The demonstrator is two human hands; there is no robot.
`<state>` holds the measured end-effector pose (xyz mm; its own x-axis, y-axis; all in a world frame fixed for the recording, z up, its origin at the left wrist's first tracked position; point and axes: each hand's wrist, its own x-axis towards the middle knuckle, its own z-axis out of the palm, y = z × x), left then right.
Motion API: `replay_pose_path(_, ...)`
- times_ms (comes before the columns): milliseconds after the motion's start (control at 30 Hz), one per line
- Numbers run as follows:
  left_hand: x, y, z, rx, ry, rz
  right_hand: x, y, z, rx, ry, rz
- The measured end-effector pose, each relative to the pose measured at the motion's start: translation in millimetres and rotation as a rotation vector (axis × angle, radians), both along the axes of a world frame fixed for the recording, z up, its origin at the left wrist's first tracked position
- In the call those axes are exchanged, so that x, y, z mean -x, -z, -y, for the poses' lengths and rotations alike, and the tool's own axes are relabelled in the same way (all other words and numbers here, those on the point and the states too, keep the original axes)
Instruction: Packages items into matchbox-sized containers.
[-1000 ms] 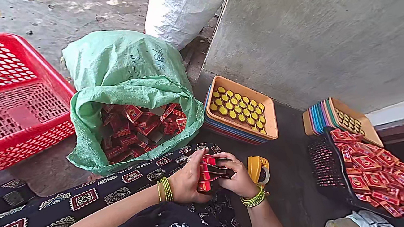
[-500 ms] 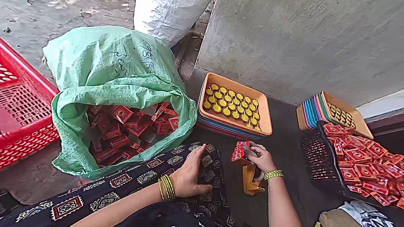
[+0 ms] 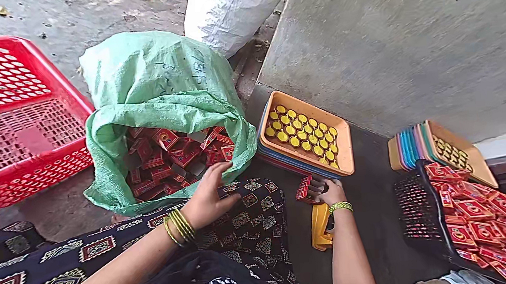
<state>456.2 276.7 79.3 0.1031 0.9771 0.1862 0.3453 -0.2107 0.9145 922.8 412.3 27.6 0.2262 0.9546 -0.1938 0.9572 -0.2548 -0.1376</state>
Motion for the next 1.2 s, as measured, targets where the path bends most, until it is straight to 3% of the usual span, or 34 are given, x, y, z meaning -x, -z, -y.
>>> replay_pose_path(133,51.8,-17.5,-7.4,0.166,-0.384,0.145,53.2,-43.1,19.4,-0.168,-0.102,-0.047)
replay_pose_path(267,104.2,4.2,-22.6,0.3,-0.702,0.328,154.3,-69.1,22.0,-0.369,-0.507,-0.357)
replay_pose_path(333,119.7,23.4,-27.6,0.376,-0.739,0.348,219.0,-72.7,14.6,-0.29,-0.699,-0.47)
replay_pose_path(433,128.4,42.3,-31.9,0.494,-0.711,0.335,314.2,-66.1,-7.6,0.043,-0.816,-0.405)
replay_pose_path(500,131.3,48.0,-35.5,0.575,-0.677,0.328,368.7,-52.8,-27.5,0.241,-0.759,-0.263)
replay_pose_path(600,137.7,54.2,-42.5,0.609,-0.643,0.318,420.7,-35.1,-39.1,0.111,-0.584,-0.017)
replay_pose_path(733,142.0,54.9,-49.1,0.611,-0.604,0.289,429.5,-3.7,-52.1,-0.183,-0.489,0.186)
replay_pose_path(800,139.5,54.3,-51.6,0.618,-0.559,0.261,419.7,3.3,-59.8,-0.142,-0.489,0.236)
replay_pose_path(933,131.2,59.4,-57.5,0.667,-0.456,0.225,404.2,-21.2,-58.1,-0.086,-0.568,0.115)
replay_pose_path(1033,125.8,67.3,-60.9,0.762,-0.358,0.39,384.1,-28.2,-41.3,-0.211,-0.865,-0.138)
replay_pose_path(1100,119.5,63.4,-56.1,0.845,-0.296,0.59,372.7,-16.9,-30.9,-0.271,-1.018,-0.505)
replay_pose_path(1200,119.6,62.4,-49.9,0.882,-0.241,0.764,374.1,-5.3,-22.5,-0.204,-1.055,-0.945)
